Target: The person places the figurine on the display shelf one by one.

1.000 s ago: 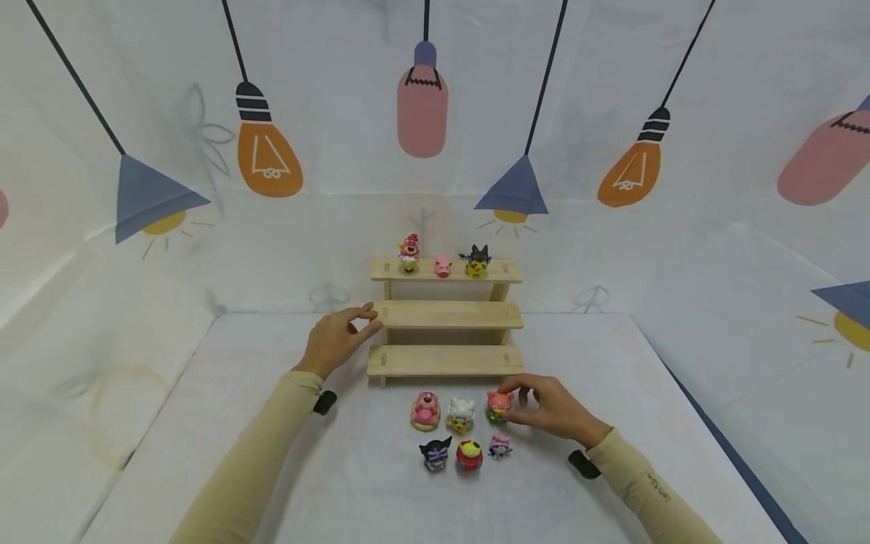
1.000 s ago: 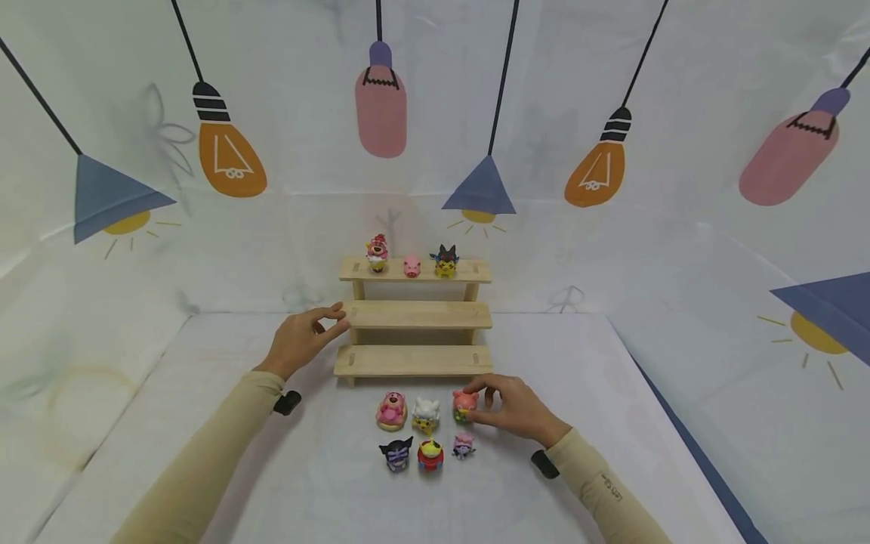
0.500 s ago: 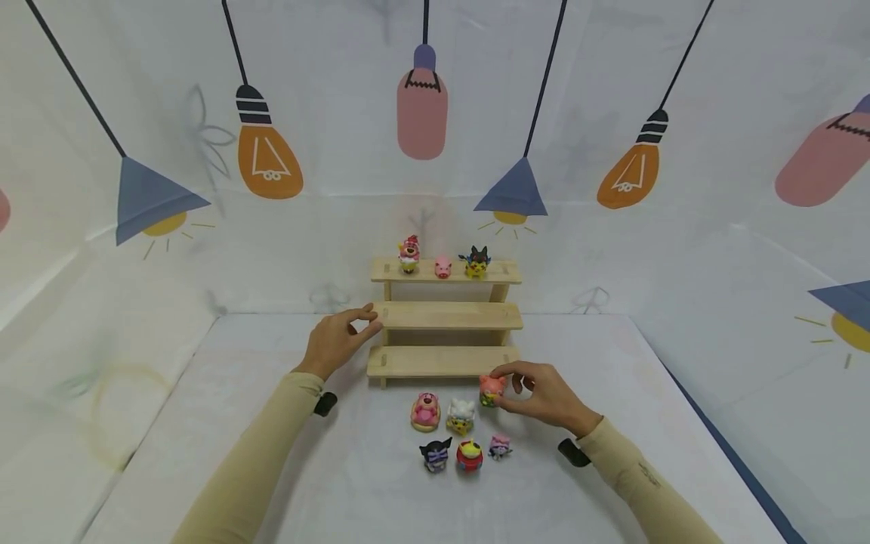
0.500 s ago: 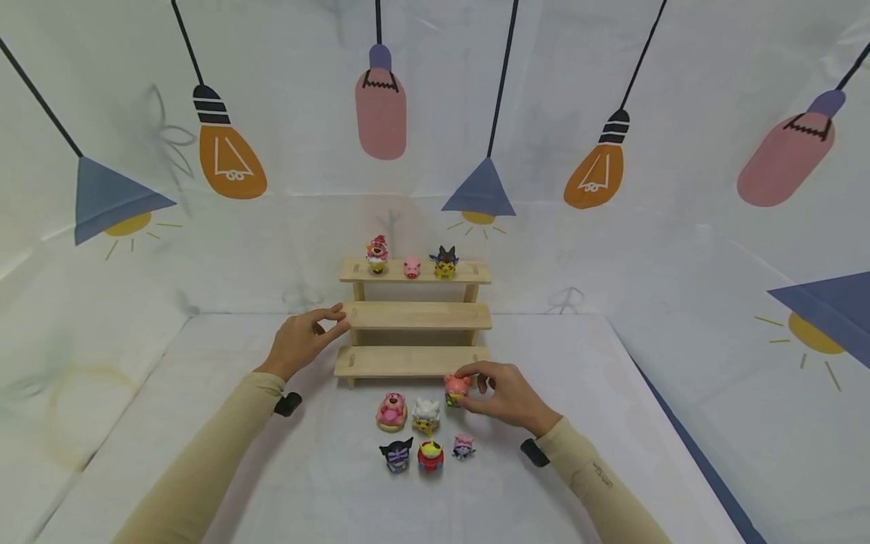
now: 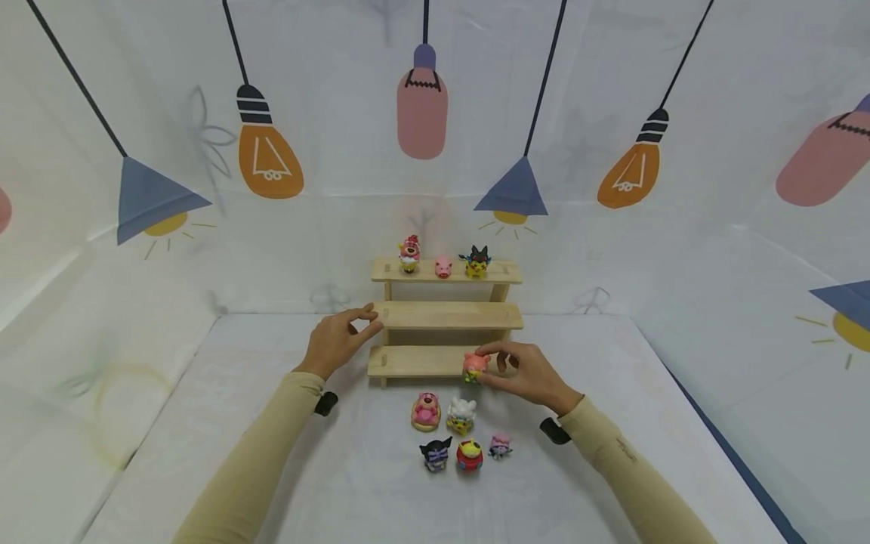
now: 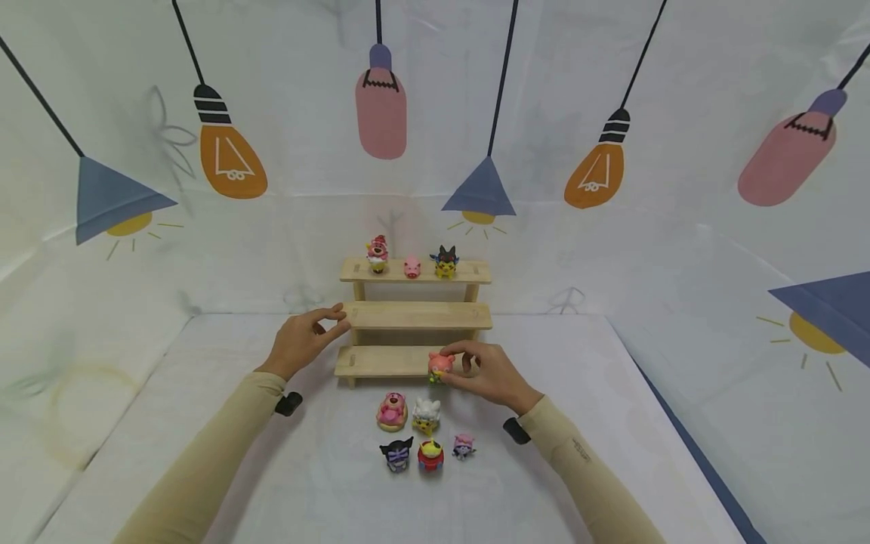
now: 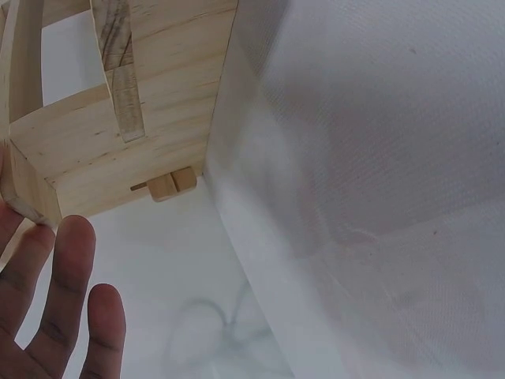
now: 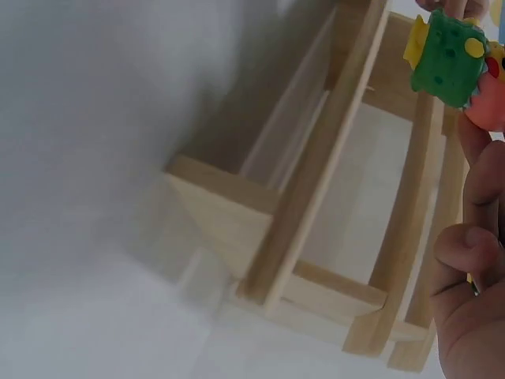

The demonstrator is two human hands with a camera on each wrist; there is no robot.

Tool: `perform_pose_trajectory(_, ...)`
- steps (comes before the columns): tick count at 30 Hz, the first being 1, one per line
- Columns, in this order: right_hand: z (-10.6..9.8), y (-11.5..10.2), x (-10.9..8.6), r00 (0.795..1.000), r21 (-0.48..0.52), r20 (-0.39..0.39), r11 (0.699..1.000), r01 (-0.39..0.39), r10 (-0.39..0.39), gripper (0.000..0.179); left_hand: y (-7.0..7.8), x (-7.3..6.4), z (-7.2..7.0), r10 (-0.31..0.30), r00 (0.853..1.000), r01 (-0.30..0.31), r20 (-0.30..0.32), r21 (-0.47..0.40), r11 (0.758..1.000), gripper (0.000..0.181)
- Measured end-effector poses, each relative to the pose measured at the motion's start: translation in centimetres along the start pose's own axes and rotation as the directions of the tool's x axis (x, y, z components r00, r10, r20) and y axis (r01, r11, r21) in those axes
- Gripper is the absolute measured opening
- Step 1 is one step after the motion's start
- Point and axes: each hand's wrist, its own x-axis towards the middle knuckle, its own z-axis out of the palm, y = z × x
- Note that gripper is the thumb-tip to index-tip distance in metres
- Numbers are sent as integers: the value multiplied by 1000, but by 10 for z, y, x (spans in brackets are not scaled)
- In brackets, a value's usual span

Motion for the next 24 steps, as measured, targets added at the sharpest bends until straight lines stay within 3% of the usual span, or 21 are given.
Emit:
perform_pose_trajectory(11, 4, -10, 45, 999, 83, -21, 996, 40, -39, 37, 1, 1, 0, 2, 1000, -2, -5, 7, 1000, 41)
perform_pose_trajectory(16, 12, -12, 65, 996, 54, -50, 995, 78, -76, 39, 2, 1, 0, -6, 1000, 6, 3, -5, 1000, 41)
perform_pose_trajectory(24, 27, -18, 95, 1000, 82, -10, 997, 10, -9, 38, -1, -1, 2, -4, 1000, 4, -4, -4, 1000, 41)
